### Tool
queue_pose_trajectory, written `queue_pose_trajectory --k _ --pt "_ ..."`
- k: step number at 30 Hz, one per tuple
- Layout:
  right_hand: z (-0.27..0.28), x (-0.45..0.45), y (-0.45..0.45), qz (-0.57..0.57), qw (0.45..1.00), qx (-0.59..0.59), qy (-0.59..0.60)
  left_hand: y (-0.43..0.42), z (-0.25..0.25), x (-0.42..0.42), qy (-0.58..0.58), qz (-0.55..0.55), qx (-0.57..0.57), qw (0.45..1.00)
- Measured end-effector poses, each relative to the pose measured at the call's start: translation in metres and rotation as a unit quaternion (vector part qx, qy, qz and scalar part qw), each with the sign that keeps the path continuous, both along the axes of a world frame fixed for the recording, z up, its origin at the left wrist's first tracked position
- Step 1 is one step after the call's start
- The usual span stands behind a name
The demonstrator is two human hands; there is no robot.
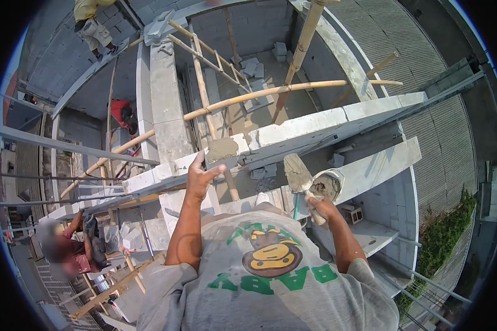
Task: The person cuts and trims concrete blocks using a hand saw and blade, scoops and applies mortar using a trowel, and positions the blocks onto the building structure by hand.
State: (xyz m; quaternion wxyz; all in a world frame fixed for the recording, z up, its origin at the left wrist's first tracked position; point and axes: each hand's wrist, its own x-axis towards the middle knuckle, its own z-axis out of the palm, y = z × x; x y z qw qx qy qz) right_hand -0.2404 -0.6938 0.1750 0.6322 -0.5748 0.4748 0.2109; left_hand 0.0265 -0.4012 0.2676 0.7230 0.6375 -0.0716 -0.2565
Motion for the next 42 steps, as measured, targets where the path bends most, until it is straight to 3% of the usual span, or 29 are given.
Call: queue_pose_trajectory --k 2,6,9,16,17,19,21,23,24,27,30,33,36,38,39,42 --pt "-0.089 -0.04 -0.003 -0.021 0.997 -0.048 0.065 -0.003 -0.004 -0.012 0.021 0.019 0.052 0.998" --pt "-0.096 -0.063 0.003 -0.191 0.967 -0.03 0.164 0.001 -0.029 -0.036 0.085 -0.012 0.139 0.987" --pt "-0.122 -0.082 -0.017 -0.279 0.946 -0.026 0.165 -0.009 -0.04 -0.039 0.132 -0.034 0.19 0.972" --pt "-0.264 -0.131 -0.077 -0.195 0.947 -0.107 0.231 -0.045 -0.05 -0.047 0.275 -0.01 0.141 0.951" --pt "-0.263 -0.127 -0.085 0.145 0.939 -0.237 0.204 -0.042 -0.055 -0.049 0.293 -0.005 0.14 0.946" --pt "-0.244 -0.091 -0.076 0.322 0.881 -0.316 0.144 -0.037 -0.055 -0.049 0.313 0.014 0.102 0.944" --pt "-0.228 -0.053 -0.048 0.04 0.967 -0.206 0.147 -0.036 -0.046 -0.054 0.324 0.04 0.031 0.945" --pt "-0.155 0.007 0.006 0.126 0.898 -0.404 -0.116 -0.029 -0.048 -0.053 0.323 0.085 -0.045 0.941" --pt "-0.088 0.05 0.03 0.099 0.944 -0.273 -0.158 -0.02 -0.051 -0.052 0.322 0.105 -0.082 0.937" --pt "-0.016 0.11 0.088 0.172 0.919 -0.21 -0.286 0.007 -0.061 -0.045 0.349 0.164 -0.126 0.914" --pt "-0.002 0.147 0.141 0.181 0.883 -0.2 -0.384 0.033 -0.057 -0.045 0.347 0.195 -0.181 0.899" --pt "0.051 0.185 0.18 0.247 0.826 -0.242 -0.445 0.063 -0.052 -0.035 0.35 0.213 -0.195 0.891" --pt "0.037 0.207 0.226 0.261 0.857 -0.183 -0.405 0.096 -0.064 -0.038 0.359 0.254 -0.214 0.872" --pt "0.044 0.226 0.256 0.173 0.948 0.049 -0.261 0.12 -0.075 -0.039 0.346 0.278 -0.233 0.865" --pt "0.046 0.235 0.271 0.122 0.964 0.16 -0.173 0.133 -0.079 -0.04 0.335 0.287 -0.242 0.864" --pt "0.037 0.252 0.315 0.171 0.949 0.182 -0.193 0.17 -0.087 -0.047 0.326 0.327 -0.274 0.844"
